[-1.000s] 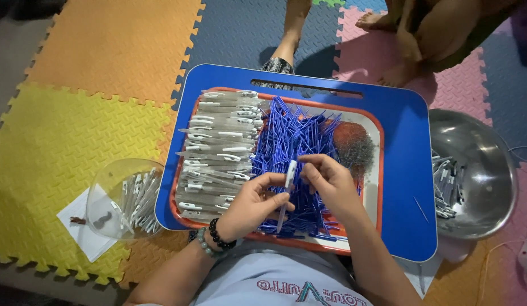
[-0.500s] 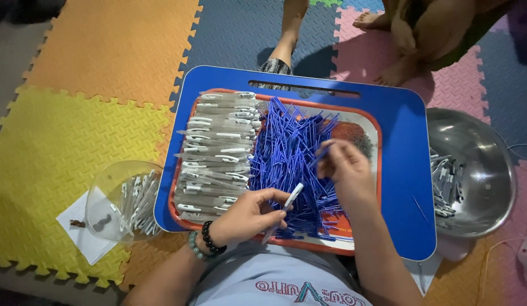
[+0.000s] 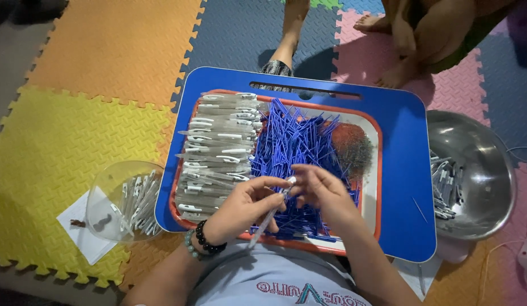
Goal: The person is manually assembling pens by inserting ink refills into pen bodies on a tray while sitting on the floor.
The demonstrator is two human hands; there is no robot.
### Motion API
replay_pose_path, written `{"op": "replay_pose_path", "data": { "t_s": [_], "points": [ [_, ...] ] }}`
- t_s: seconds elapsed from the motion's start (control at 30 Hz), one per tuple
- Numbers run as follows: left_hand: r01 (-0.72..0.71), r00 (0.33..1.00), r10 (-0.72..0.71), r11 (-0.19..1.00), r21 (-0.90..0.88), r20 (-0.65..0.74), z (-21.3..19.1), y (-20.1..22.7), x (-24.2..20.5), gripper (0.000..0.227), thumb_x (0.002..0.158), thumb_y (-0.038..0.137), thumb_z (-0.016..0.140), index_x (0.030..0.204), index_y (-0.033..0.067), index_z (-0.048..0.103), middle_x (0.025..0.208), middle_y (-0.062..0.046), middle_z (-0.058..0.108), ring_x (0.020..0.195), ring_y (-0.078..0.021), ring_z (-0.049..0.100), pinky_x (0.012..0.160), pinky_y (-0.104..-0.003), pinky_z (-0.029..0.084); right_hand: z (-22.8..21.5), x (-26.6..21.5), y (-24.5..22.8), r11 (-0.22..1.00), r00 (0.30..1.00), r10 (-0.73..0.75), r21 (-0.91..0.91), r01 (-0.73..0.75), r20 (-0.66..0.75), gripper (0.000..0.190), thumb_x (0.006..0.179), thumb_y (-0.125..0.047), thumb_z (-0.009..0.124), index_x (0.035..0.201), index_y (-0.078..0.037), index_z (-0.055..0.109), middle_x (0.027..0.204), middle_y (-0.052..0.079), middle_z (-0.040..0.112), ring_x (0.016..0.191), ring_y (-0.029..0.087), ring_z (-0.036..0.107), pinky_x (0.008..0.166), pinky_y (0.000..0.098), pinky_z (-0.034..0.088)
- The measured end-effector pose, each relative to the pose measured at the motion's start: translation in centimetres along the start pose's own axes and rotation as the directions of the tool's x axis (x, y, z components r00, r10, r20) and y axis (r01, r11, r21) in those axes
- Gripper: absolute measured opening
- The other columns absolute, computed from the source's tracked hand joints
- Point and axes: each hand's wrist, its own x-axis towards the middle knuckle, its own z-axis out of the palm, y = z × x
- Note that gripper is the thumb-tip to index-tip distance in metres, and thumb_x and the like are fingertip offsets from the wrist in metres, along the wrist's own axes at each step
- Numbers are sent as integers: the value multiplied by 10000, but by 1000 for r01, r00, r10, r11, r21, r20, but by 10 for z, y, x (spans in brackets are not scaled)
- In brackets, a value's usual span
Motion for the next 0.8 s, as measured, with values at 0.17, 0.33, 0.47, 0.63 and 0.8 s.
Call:
{"op": "replay_pose_path", "data": {
  "t_s": [0.17, 0.33, 0.47, 0.63, 0.8],
  "points": [
    [-7, 994, -2, 996, -85, -107, 2, -18, 14, 298, 1057, 81, 745, 1318, -62, 725, 803, -255, 758, 524, -367, 786, 453, -408, 685, 4, 1, 17, 956, 979, 166, 224, -190, 119, 532, 1168, -328, 528, 1521, 50, 649, 1146, 249, 840, 980, 316, 831, 765, 399, 677],
    [1, 983, -10, 999, -50, -181, 6, -10, 10, 258, 1025, 72, 786, 1236, -76, 768, 796, -262, 781, 592, -299, 798, 480, -419, 712, -8, 10, 34, 942, 967, 230, 222, -250, 114, 308, 1135, -212, 625, 1317, 22, 708, 1126, 246, 836, 997, 333, 842, 750, 373, 688],
    [1, 984, -11, 998, -57, -178, 7, -3, 6, 233, 1032, 52, 770, 1224, -80, 765, 718, -259, 755, 497, -301, 756, 446, -408, 696, -3, 13, 17, 951, 984, 177, 256, -172, 2, 206, 1149, -211, 624, 1223, -24, 673, 1108, 189, 834, 920, 298, 845, 718, 377, 707],
    [48, 995, -48, 999, -4, -84, 7, 19, -1, 194, 1060, 81, 728, 1196, -57, 741, 855, -158, 736, 691, -183, 703, 545, -326, 646, 0, 14, -8, 923, 962, 188, 370, -104, -197, 249, 1181, -220, 549, 1359, -56, 606, 1272, 174, 739, 970, 209, 689, 789, 349, 608],
    [36, 997, -36, 999, -6, -73, 9, 16, 0, 209, 1061, 83, 729, 1205, -68, 741, 869, -158, 732, 711, -181, 702, 572, -326, 660, 5, 1, -8, 891, 970, 240, 392, -231, 26, 538, 1107, -261, 605, 1565, 22, 604, 1306, 222, 762, 1028, 244, 753, 869, 353, 656]
  ]
}}
